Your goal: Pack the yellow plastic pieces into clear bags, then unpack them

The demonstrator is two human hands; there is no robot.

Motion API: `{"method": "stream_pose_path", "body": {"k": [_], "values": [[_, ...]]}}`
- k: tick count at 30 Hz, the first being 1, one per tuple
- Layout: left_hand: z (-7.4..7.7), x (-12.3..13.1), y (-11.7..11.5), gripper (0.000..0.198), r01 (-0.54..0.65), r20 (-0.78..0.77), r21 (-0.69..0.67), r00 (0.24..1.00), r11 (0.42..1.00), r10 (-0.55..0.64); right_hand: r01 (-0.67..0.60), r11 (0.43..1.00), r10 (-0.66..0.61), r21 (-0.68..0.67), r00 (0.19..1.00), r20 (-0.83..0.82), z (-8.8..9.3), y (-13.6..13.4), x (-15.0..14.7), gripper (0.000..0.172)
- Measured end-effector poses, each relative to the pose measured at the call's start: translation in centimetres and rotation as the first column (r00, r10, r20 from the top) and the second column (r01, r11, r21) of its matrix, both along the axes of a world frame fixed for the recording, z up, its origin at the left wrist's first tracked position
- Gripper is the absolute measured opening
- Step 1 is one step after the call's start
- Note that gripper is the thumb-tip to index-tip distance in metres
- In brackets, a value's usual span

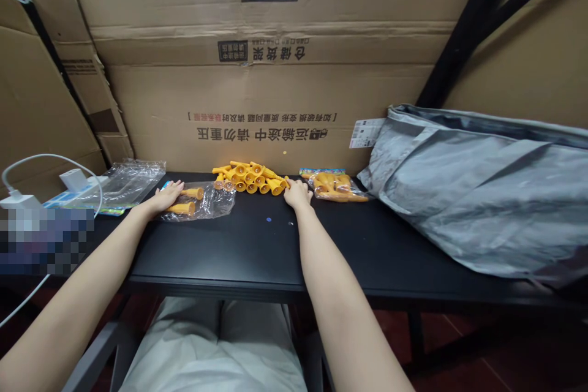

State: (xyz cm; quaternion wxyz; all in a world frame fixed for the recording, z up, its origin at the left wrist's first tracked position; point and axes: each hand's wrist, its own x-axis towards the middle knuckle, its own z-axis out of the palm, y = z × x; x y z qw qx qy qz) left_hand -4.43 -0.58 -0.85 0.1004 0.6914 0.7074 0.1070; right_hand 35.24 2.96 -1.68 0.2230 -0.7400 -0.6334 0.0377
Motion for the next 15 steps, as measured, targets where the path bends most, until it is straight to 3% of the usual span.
{"method": "stream_pose_path", "body": {"k": [4,10,15], "values": [[-0.02,0.01,0.02,0.065,-0.004,-0.010,0.017,1.000,1.000,0.004,0.005,1.000,-0.005,-0.025,1.000,0.011,-0.12,-0.05,-0.03,0.048],[-0.03,-0.04,0.04,0.066,0.003,-0.009,0.010,1.000,1.000,-0.003,-0.119,0.993,0.118,-0.023,0.992,-0.032,-0.69,0.56,0.24,0.058],[-0.31,-0.24,0.27,0.067,-0.005,-0.011,0.030,1.000,1.000,0.005,-0.103,0.993,0.101,-0.065,0.994,-0.037,-0.34,0.46,0.10,0.056]]}}
